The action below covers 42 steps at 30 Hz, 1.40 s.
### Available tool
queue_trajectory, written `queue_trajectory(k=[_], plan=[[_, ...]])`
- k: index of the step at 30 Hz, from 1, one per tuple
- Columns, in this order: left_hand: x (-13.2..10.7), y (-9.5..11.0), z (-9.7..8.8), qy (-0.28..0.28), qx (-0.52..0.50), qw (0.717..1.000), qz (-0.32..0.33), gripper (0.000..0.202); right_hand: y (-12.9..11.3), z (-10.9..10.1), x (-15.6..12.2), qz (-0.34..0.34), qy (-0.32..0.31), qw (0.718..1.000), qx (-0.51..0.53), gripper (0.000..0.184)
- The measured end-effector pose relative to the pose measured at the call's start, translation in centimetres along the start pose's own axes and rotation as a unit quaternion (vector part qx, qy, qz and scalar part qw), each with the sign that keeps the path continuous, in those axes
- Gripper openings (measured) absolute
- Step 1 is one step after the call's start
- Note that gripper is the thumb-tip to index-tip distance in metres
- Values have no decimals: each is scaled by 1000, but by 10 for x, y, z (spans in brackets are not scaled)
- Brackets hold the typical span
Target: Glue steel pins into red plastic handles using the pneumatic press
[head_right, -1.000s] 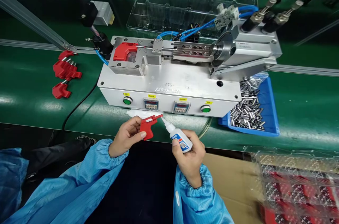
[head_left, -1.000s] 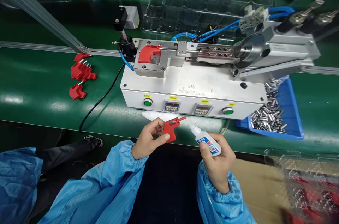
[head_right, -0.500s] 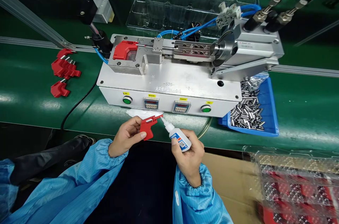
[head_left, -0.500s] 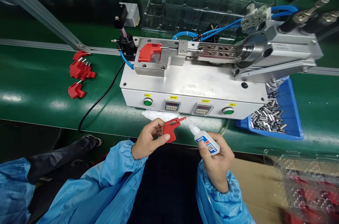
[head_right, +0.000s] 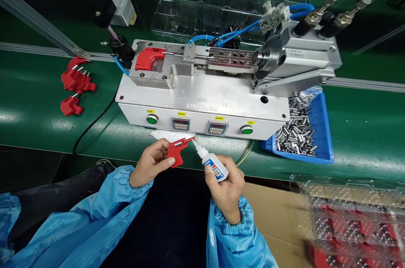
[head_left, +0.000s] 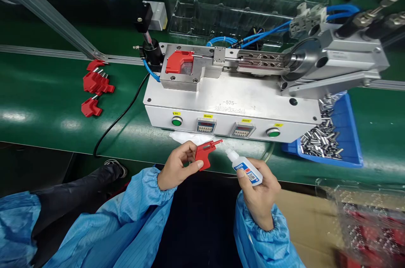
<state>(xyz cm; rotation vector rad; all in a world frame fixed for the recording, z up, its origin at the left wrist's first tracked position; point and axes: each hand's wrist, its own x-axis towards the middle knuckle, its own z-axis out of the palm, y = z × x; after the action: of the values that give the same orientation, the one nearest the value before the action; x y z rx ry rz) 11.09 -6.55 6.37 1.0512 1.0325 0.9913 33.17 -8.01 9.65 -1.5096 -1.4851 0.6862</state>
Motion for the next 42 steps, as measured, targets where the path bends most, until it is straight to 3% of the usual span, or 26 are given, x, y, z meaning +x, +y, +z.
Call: queue_trajectory(k=[17, 25, 31, 35, 39, 42], plan=[[0, 0, 1, 2, -16, 1000, 10, 35, -1, 0, 2, -18, 1, 1000, 19, 12], [-1, 0, 0, -1, -19, 1000, 3, 38, 0, 1, -1, -3, -8, 1000, 23, 17], [3, 3, -2, -10, -79, 996, -28, 37, 26, -1, -7, 80, 17, 989, 126, 28], [2, -2, -5, -11, -116, 991, -66, 40, 44, 3, -6, 102, -41, 972, 206, 26], [-8, -10, -13, 36, -90, 989, -115, 52, 51, 8, -8, 46, -81, 986, 137, 18], [-10, -19, -24, 60, -58, 986, -146, 56, 58, 13, -9, 39, -57, 995, 74, 20]])
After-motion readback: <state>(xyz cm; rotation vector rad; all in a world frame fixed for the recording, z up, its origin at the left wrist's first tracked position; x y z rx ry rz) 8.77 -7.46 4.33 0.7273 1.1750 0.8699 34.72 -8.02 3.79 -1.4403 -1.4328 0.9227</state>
